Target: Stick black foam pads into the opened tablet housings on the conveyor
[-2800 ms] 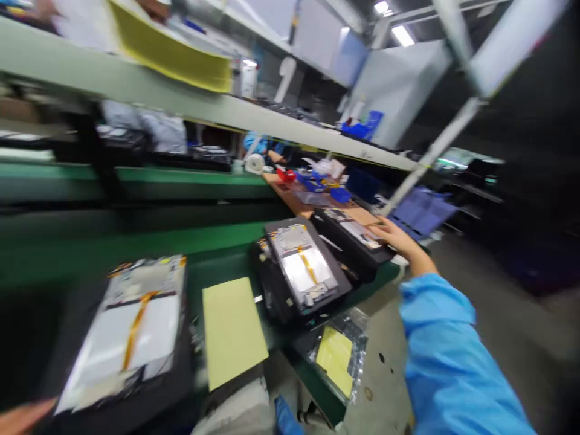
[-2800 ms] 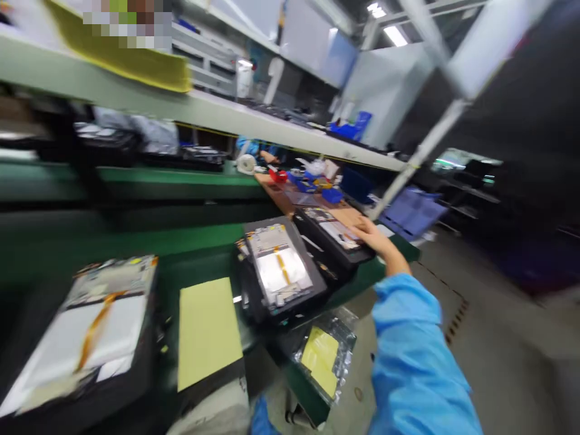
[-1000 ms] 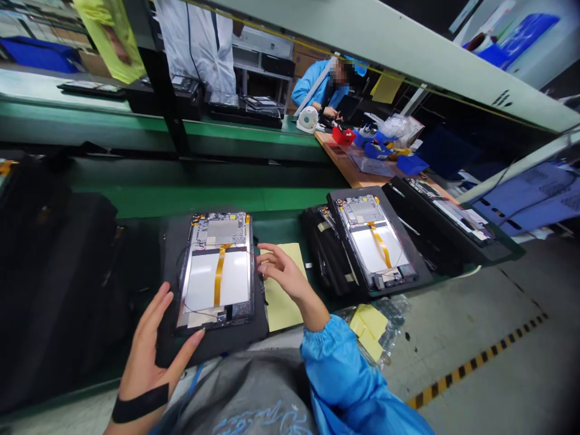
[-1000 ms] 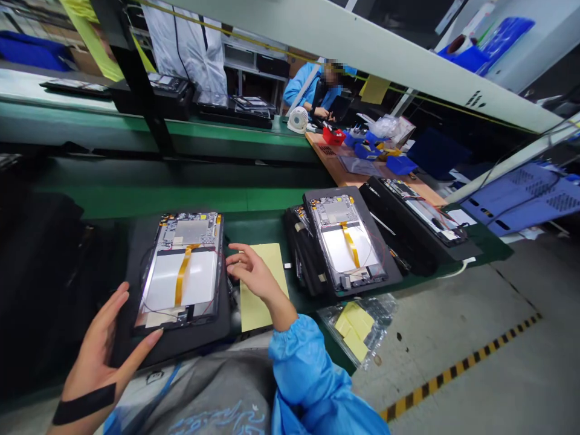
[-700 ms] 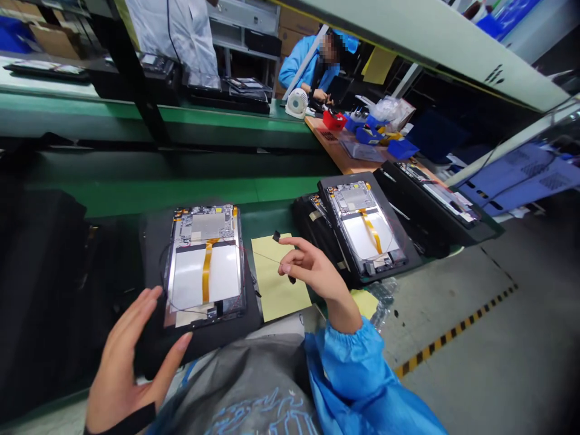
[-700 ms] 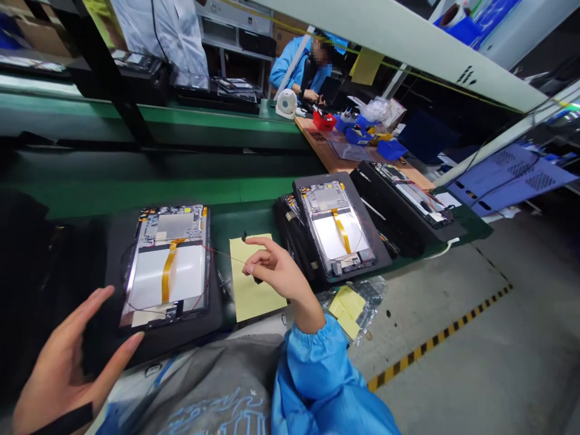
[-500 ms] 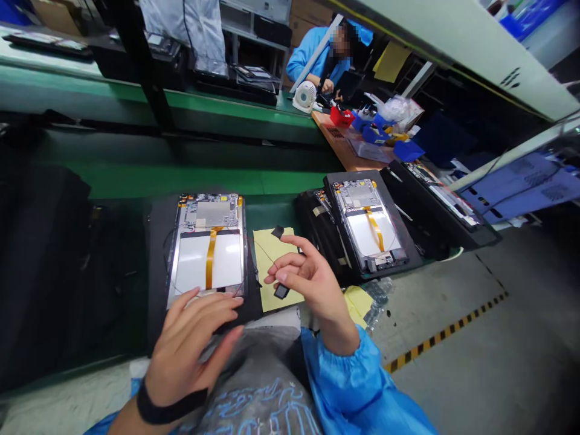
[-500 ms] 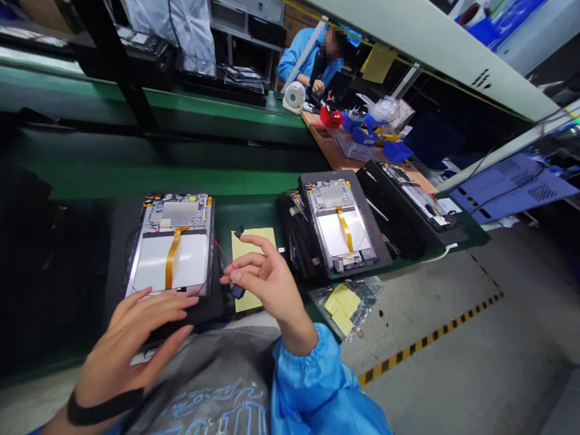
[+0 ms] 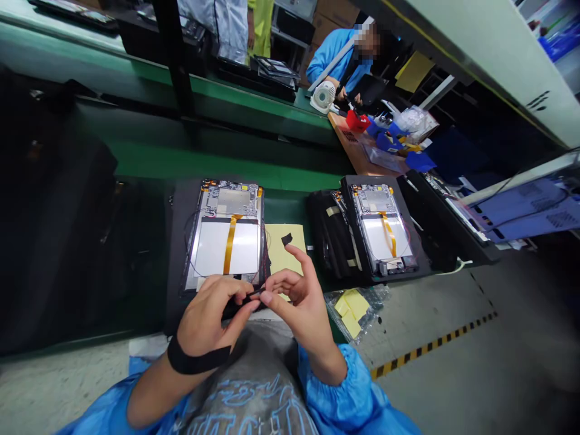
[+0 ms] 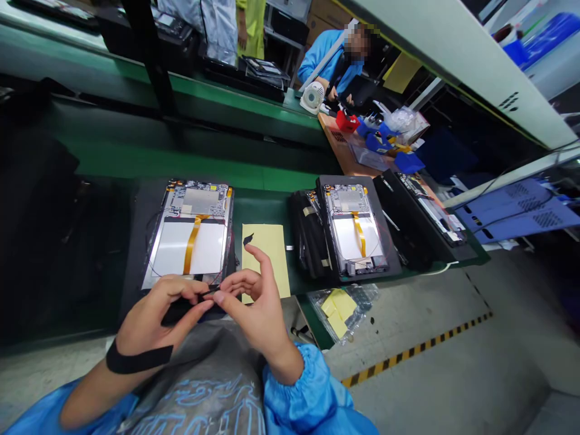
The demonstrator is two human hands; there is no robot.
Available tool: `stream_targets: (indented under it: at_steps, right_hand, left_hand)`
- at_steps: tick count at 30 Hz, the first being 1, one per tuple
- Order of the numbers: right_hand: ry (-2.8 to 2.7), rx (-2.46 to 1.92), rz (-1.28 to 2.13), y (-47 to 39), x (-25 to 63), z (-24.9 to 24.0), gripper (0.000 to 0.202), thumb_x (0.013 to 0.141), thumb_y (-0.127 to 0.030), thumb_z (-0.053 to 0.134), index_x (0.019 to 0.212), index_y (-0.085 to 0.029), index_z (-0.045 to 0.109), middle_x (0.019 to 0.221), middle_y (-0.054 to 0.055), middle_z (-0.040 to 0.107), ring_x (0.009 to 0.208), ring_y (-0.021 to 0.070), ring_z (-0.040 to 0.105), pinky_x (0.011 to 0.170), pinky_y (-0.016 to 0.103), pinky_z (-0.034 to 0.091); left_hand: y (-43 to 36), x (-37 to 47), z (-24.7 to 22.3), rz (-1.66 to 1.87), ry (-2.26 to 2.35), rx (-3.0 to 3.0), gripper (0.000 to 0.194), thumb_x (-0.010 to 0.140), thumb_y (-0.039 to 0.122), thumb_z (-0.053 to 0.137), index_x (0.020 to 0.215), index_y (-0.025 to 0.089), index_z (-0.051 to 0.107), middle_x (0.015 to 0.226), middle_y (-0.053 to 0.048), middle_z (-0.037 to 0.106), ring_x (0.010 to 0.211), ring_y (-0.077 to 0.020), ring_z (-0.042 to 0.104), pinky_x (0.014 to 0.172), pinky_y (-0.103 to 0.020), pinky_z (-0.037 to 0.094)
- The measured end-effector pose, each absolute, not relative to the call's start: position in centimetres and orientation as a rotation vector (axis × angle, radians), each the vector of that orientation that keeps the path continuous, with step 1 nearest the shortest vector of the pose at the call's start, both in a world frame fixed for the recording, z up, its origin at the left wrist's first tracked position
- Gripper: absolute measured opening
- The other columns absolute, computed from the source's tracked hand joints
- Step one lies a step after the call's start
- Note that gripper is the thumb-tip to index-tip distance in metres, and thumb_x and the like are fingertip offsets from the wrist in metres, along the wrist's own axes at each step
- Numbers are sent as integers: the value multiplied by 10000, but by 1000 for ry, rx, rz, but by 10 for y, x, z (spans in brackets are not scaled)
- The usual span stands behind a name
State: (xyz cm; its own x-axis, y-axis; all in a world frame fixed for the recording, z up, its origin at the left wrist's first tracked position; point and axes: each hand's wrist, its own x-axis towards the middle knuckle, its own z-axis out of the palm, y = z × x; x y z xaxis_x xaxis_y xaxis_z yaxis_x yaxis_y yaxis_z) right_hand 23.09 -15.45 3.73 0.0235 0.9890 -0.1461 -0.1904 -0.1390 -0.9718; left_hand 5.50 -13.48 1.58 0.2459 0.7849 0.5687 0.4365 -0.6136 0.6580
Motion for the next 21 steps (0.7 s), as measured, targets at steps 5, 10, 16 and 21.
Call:
stream_targets:
  at_steps: [5,10,16,21]
  right_hand:
    - [-871,-1283,1151,-156,234,29,740,779,-256,870,1388,-333,456,836,-30,716,783,194,688,753,358,553]
    - [-791,-1349,1043,-159,227,20,709,766,-275,875,1349,-316,474,821,-34,708,751,185,650,760,355,521]
    - [-852,-1435,966,-167,197,15,602,812,-251,812,1330,-263,505,766,-52,673,743,179,612,771,343,469]
    - [-998,-1528,853,-169,188,17,575,850,-211,763,1362,-238,501,794,-56,673,784,162,600,829,329,456]
  left_hand:
    - [-118,39,5,1148,911,2538,171,997,149,509,1126,206,605,1018,-26,791,1020,-200,740,1091,-459,487]
    - [-104,12,0,993,837,2772,423,922,-30,408,1155,218,659,1149,-29,794,1169,-177,720,1309,-574,159]
    - [-97,-7,-1,1057,693,2840,388,922,-19,388,1092,211,650,1110,-3,803,1178,-214,721,1306,-622,142]
    - [-93,-11,-2,1103,603,2897,427,964,37,398,1275,199,642,1151,-23,795,1172,-220,719,1325,-583,82]
